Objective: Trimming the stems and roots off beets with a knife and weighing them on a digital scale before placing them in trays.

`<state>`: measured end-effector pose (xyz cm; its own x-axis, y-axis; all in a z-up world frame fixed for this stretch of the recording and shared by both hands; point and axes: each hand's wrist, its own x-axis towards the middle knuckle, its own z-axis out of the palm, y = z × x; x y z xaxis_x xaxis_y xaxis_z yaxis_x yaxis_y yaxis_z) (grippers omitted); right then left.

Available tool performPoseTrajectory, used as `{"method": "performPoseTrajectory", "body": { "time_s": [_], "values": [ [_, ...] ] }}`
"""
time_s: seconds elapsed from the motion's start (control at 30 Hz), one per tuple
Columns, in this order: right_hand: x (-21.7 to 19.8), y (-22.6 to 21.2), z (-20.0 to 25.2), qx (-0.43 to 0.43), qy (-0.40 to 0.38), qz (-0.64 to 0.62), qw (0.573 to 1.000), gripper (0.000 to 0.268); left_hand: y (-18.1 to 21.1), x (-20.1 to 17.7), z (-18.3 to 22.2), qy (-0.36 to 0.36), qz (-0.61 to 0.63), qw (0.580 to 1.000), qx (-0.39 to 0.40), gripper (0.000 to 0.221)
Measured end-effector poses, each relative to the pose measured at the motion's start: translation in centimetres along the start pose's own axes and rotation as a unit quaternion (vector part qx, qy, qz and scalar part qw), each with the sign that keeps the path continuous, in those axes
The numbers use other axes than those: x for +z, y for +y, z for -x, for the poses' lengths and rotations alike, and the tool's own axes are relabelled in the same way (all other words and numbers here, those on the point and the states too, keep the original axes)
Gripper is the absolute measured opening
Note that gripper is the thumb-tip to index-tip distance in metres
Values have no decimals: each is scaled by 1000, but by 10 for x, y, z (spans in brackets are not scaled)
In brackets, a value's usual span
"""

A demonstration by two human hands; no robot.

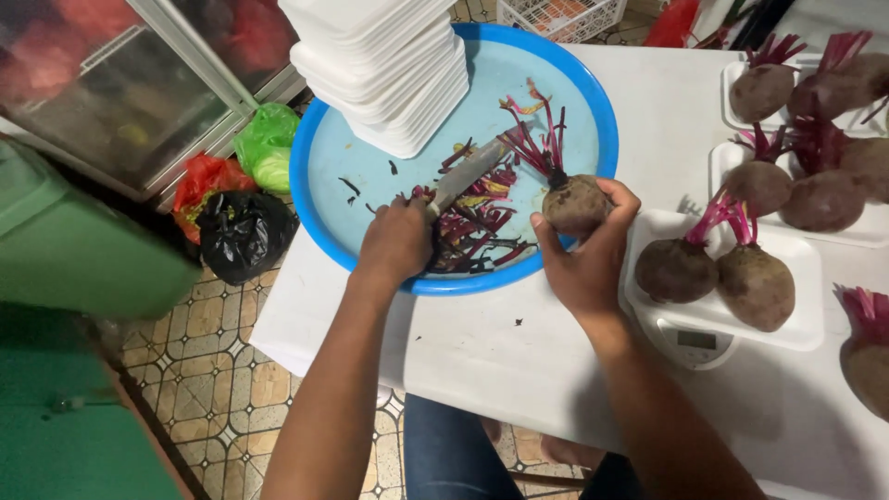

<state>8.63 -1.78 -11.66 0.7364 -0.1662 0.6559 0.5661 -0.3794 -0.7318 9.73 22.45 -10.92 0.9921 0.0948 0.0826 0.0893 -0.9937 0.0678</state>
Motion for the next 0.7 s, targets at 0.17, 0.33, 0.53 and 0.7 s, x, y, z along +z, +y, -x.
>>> {"method": "performPoseTrajectory", "body": {
  "time_s": [0.17,0.33,0.53,0.7],
  "values": [
    [1,2,0,-27,-11,-10,1000,66,14,-37,17,-70,53,996,6,44],
    [-2,-3,-6,13,-11,-49,999,64,14,-111,85,-86,202,969,-116,44],
    [-4,-1,-2,63,-54,-233,969,52,6,-86,152,58,346,935,-45,31],
    [-9,-12,4,47,-82,-256,962,52,21,-78,166,61,328,943,-11,33]
  ]
}}
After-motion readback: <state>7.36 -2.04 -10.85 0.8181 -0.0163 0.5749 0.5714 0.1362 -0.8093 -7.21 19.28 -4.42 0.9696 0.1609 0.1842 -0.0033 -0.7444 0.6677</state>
